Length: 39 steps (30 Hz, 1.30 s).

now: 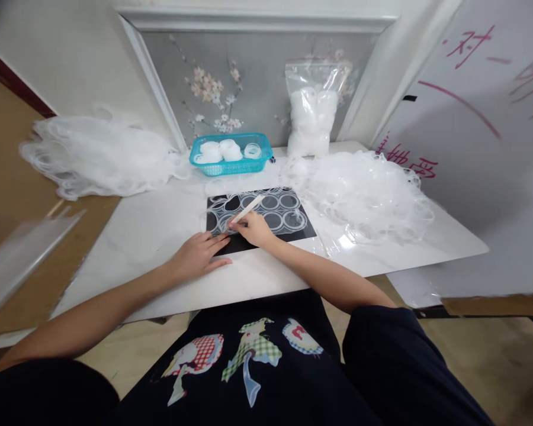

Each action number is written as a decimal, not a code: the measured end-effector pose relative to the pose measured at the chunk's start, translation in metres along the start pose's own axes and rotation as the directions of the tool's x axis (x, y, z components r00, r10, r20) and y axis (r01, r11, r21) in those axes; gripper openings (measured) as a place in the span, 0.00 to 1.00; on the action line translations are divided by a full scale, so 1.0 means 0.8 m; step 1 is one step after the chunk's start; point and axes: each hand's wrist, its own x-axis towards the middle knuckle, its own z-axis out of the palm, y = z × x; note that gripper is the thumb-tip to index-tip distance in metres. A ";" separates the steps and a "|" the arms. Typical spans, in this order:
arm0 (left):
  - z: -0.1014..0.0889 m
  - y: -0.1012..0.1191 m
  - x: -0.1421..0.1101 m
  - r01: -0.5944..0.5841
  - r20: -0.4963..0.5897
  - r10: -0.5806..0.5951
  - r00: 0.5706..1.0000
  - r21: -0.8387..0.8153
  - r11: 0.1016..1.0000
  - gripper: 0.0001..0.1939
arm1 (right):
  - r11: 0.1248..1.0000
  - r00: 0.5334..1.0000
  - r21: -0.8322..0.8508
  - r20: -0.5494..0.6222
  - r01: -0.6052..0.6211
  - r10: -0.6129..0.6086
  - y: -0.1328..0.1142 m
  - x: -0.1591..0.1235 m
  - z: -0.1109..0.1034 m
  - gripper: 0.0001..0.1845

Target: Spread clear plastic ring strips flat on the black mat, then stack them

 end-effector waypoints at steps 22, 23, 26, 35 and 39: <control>0.005 -0.004 0.002 0.026 -0.014 -0.027 1.000 -0.090 0.996 0.31 | 0.990 1.000 -0.137 0.004 -0.027 0.028 -0.017 -0.001 0.001 0.06; 0.005 -0.004 0.002 0.027 -0.016 -0.029 0.999 -0.093 0.995 0.31 | 0.990 1.000 -0.138 0.005 -0.029 0.030 -0.017 -0.001 0.000 0.06; 0.005 -0.004 0.003 0.039 0.002 -0.039 0.999 -0.098 0.994 0.30 | 0.987 0.999 -0.156 0.013 -0.038 0.041 -0.018 0.000 -0.002 0.06; 0.000 -0.003 0.003 0.134 0.050 -0.125 0.991 -0.273 0.953 0.33 | 0.720 0.960 -0.635 0.178 0.279 -0.215 -0.031 -0.003 0.002 0.14; -0.007 -0.006 -0.001 0.177 0.098 -0.155 0.983 -0.283 0.943 0.35 | 0.729 0.936 -0.680 -0.304 -0.082 -0.179 -0.016 0.043 -0.045 0.16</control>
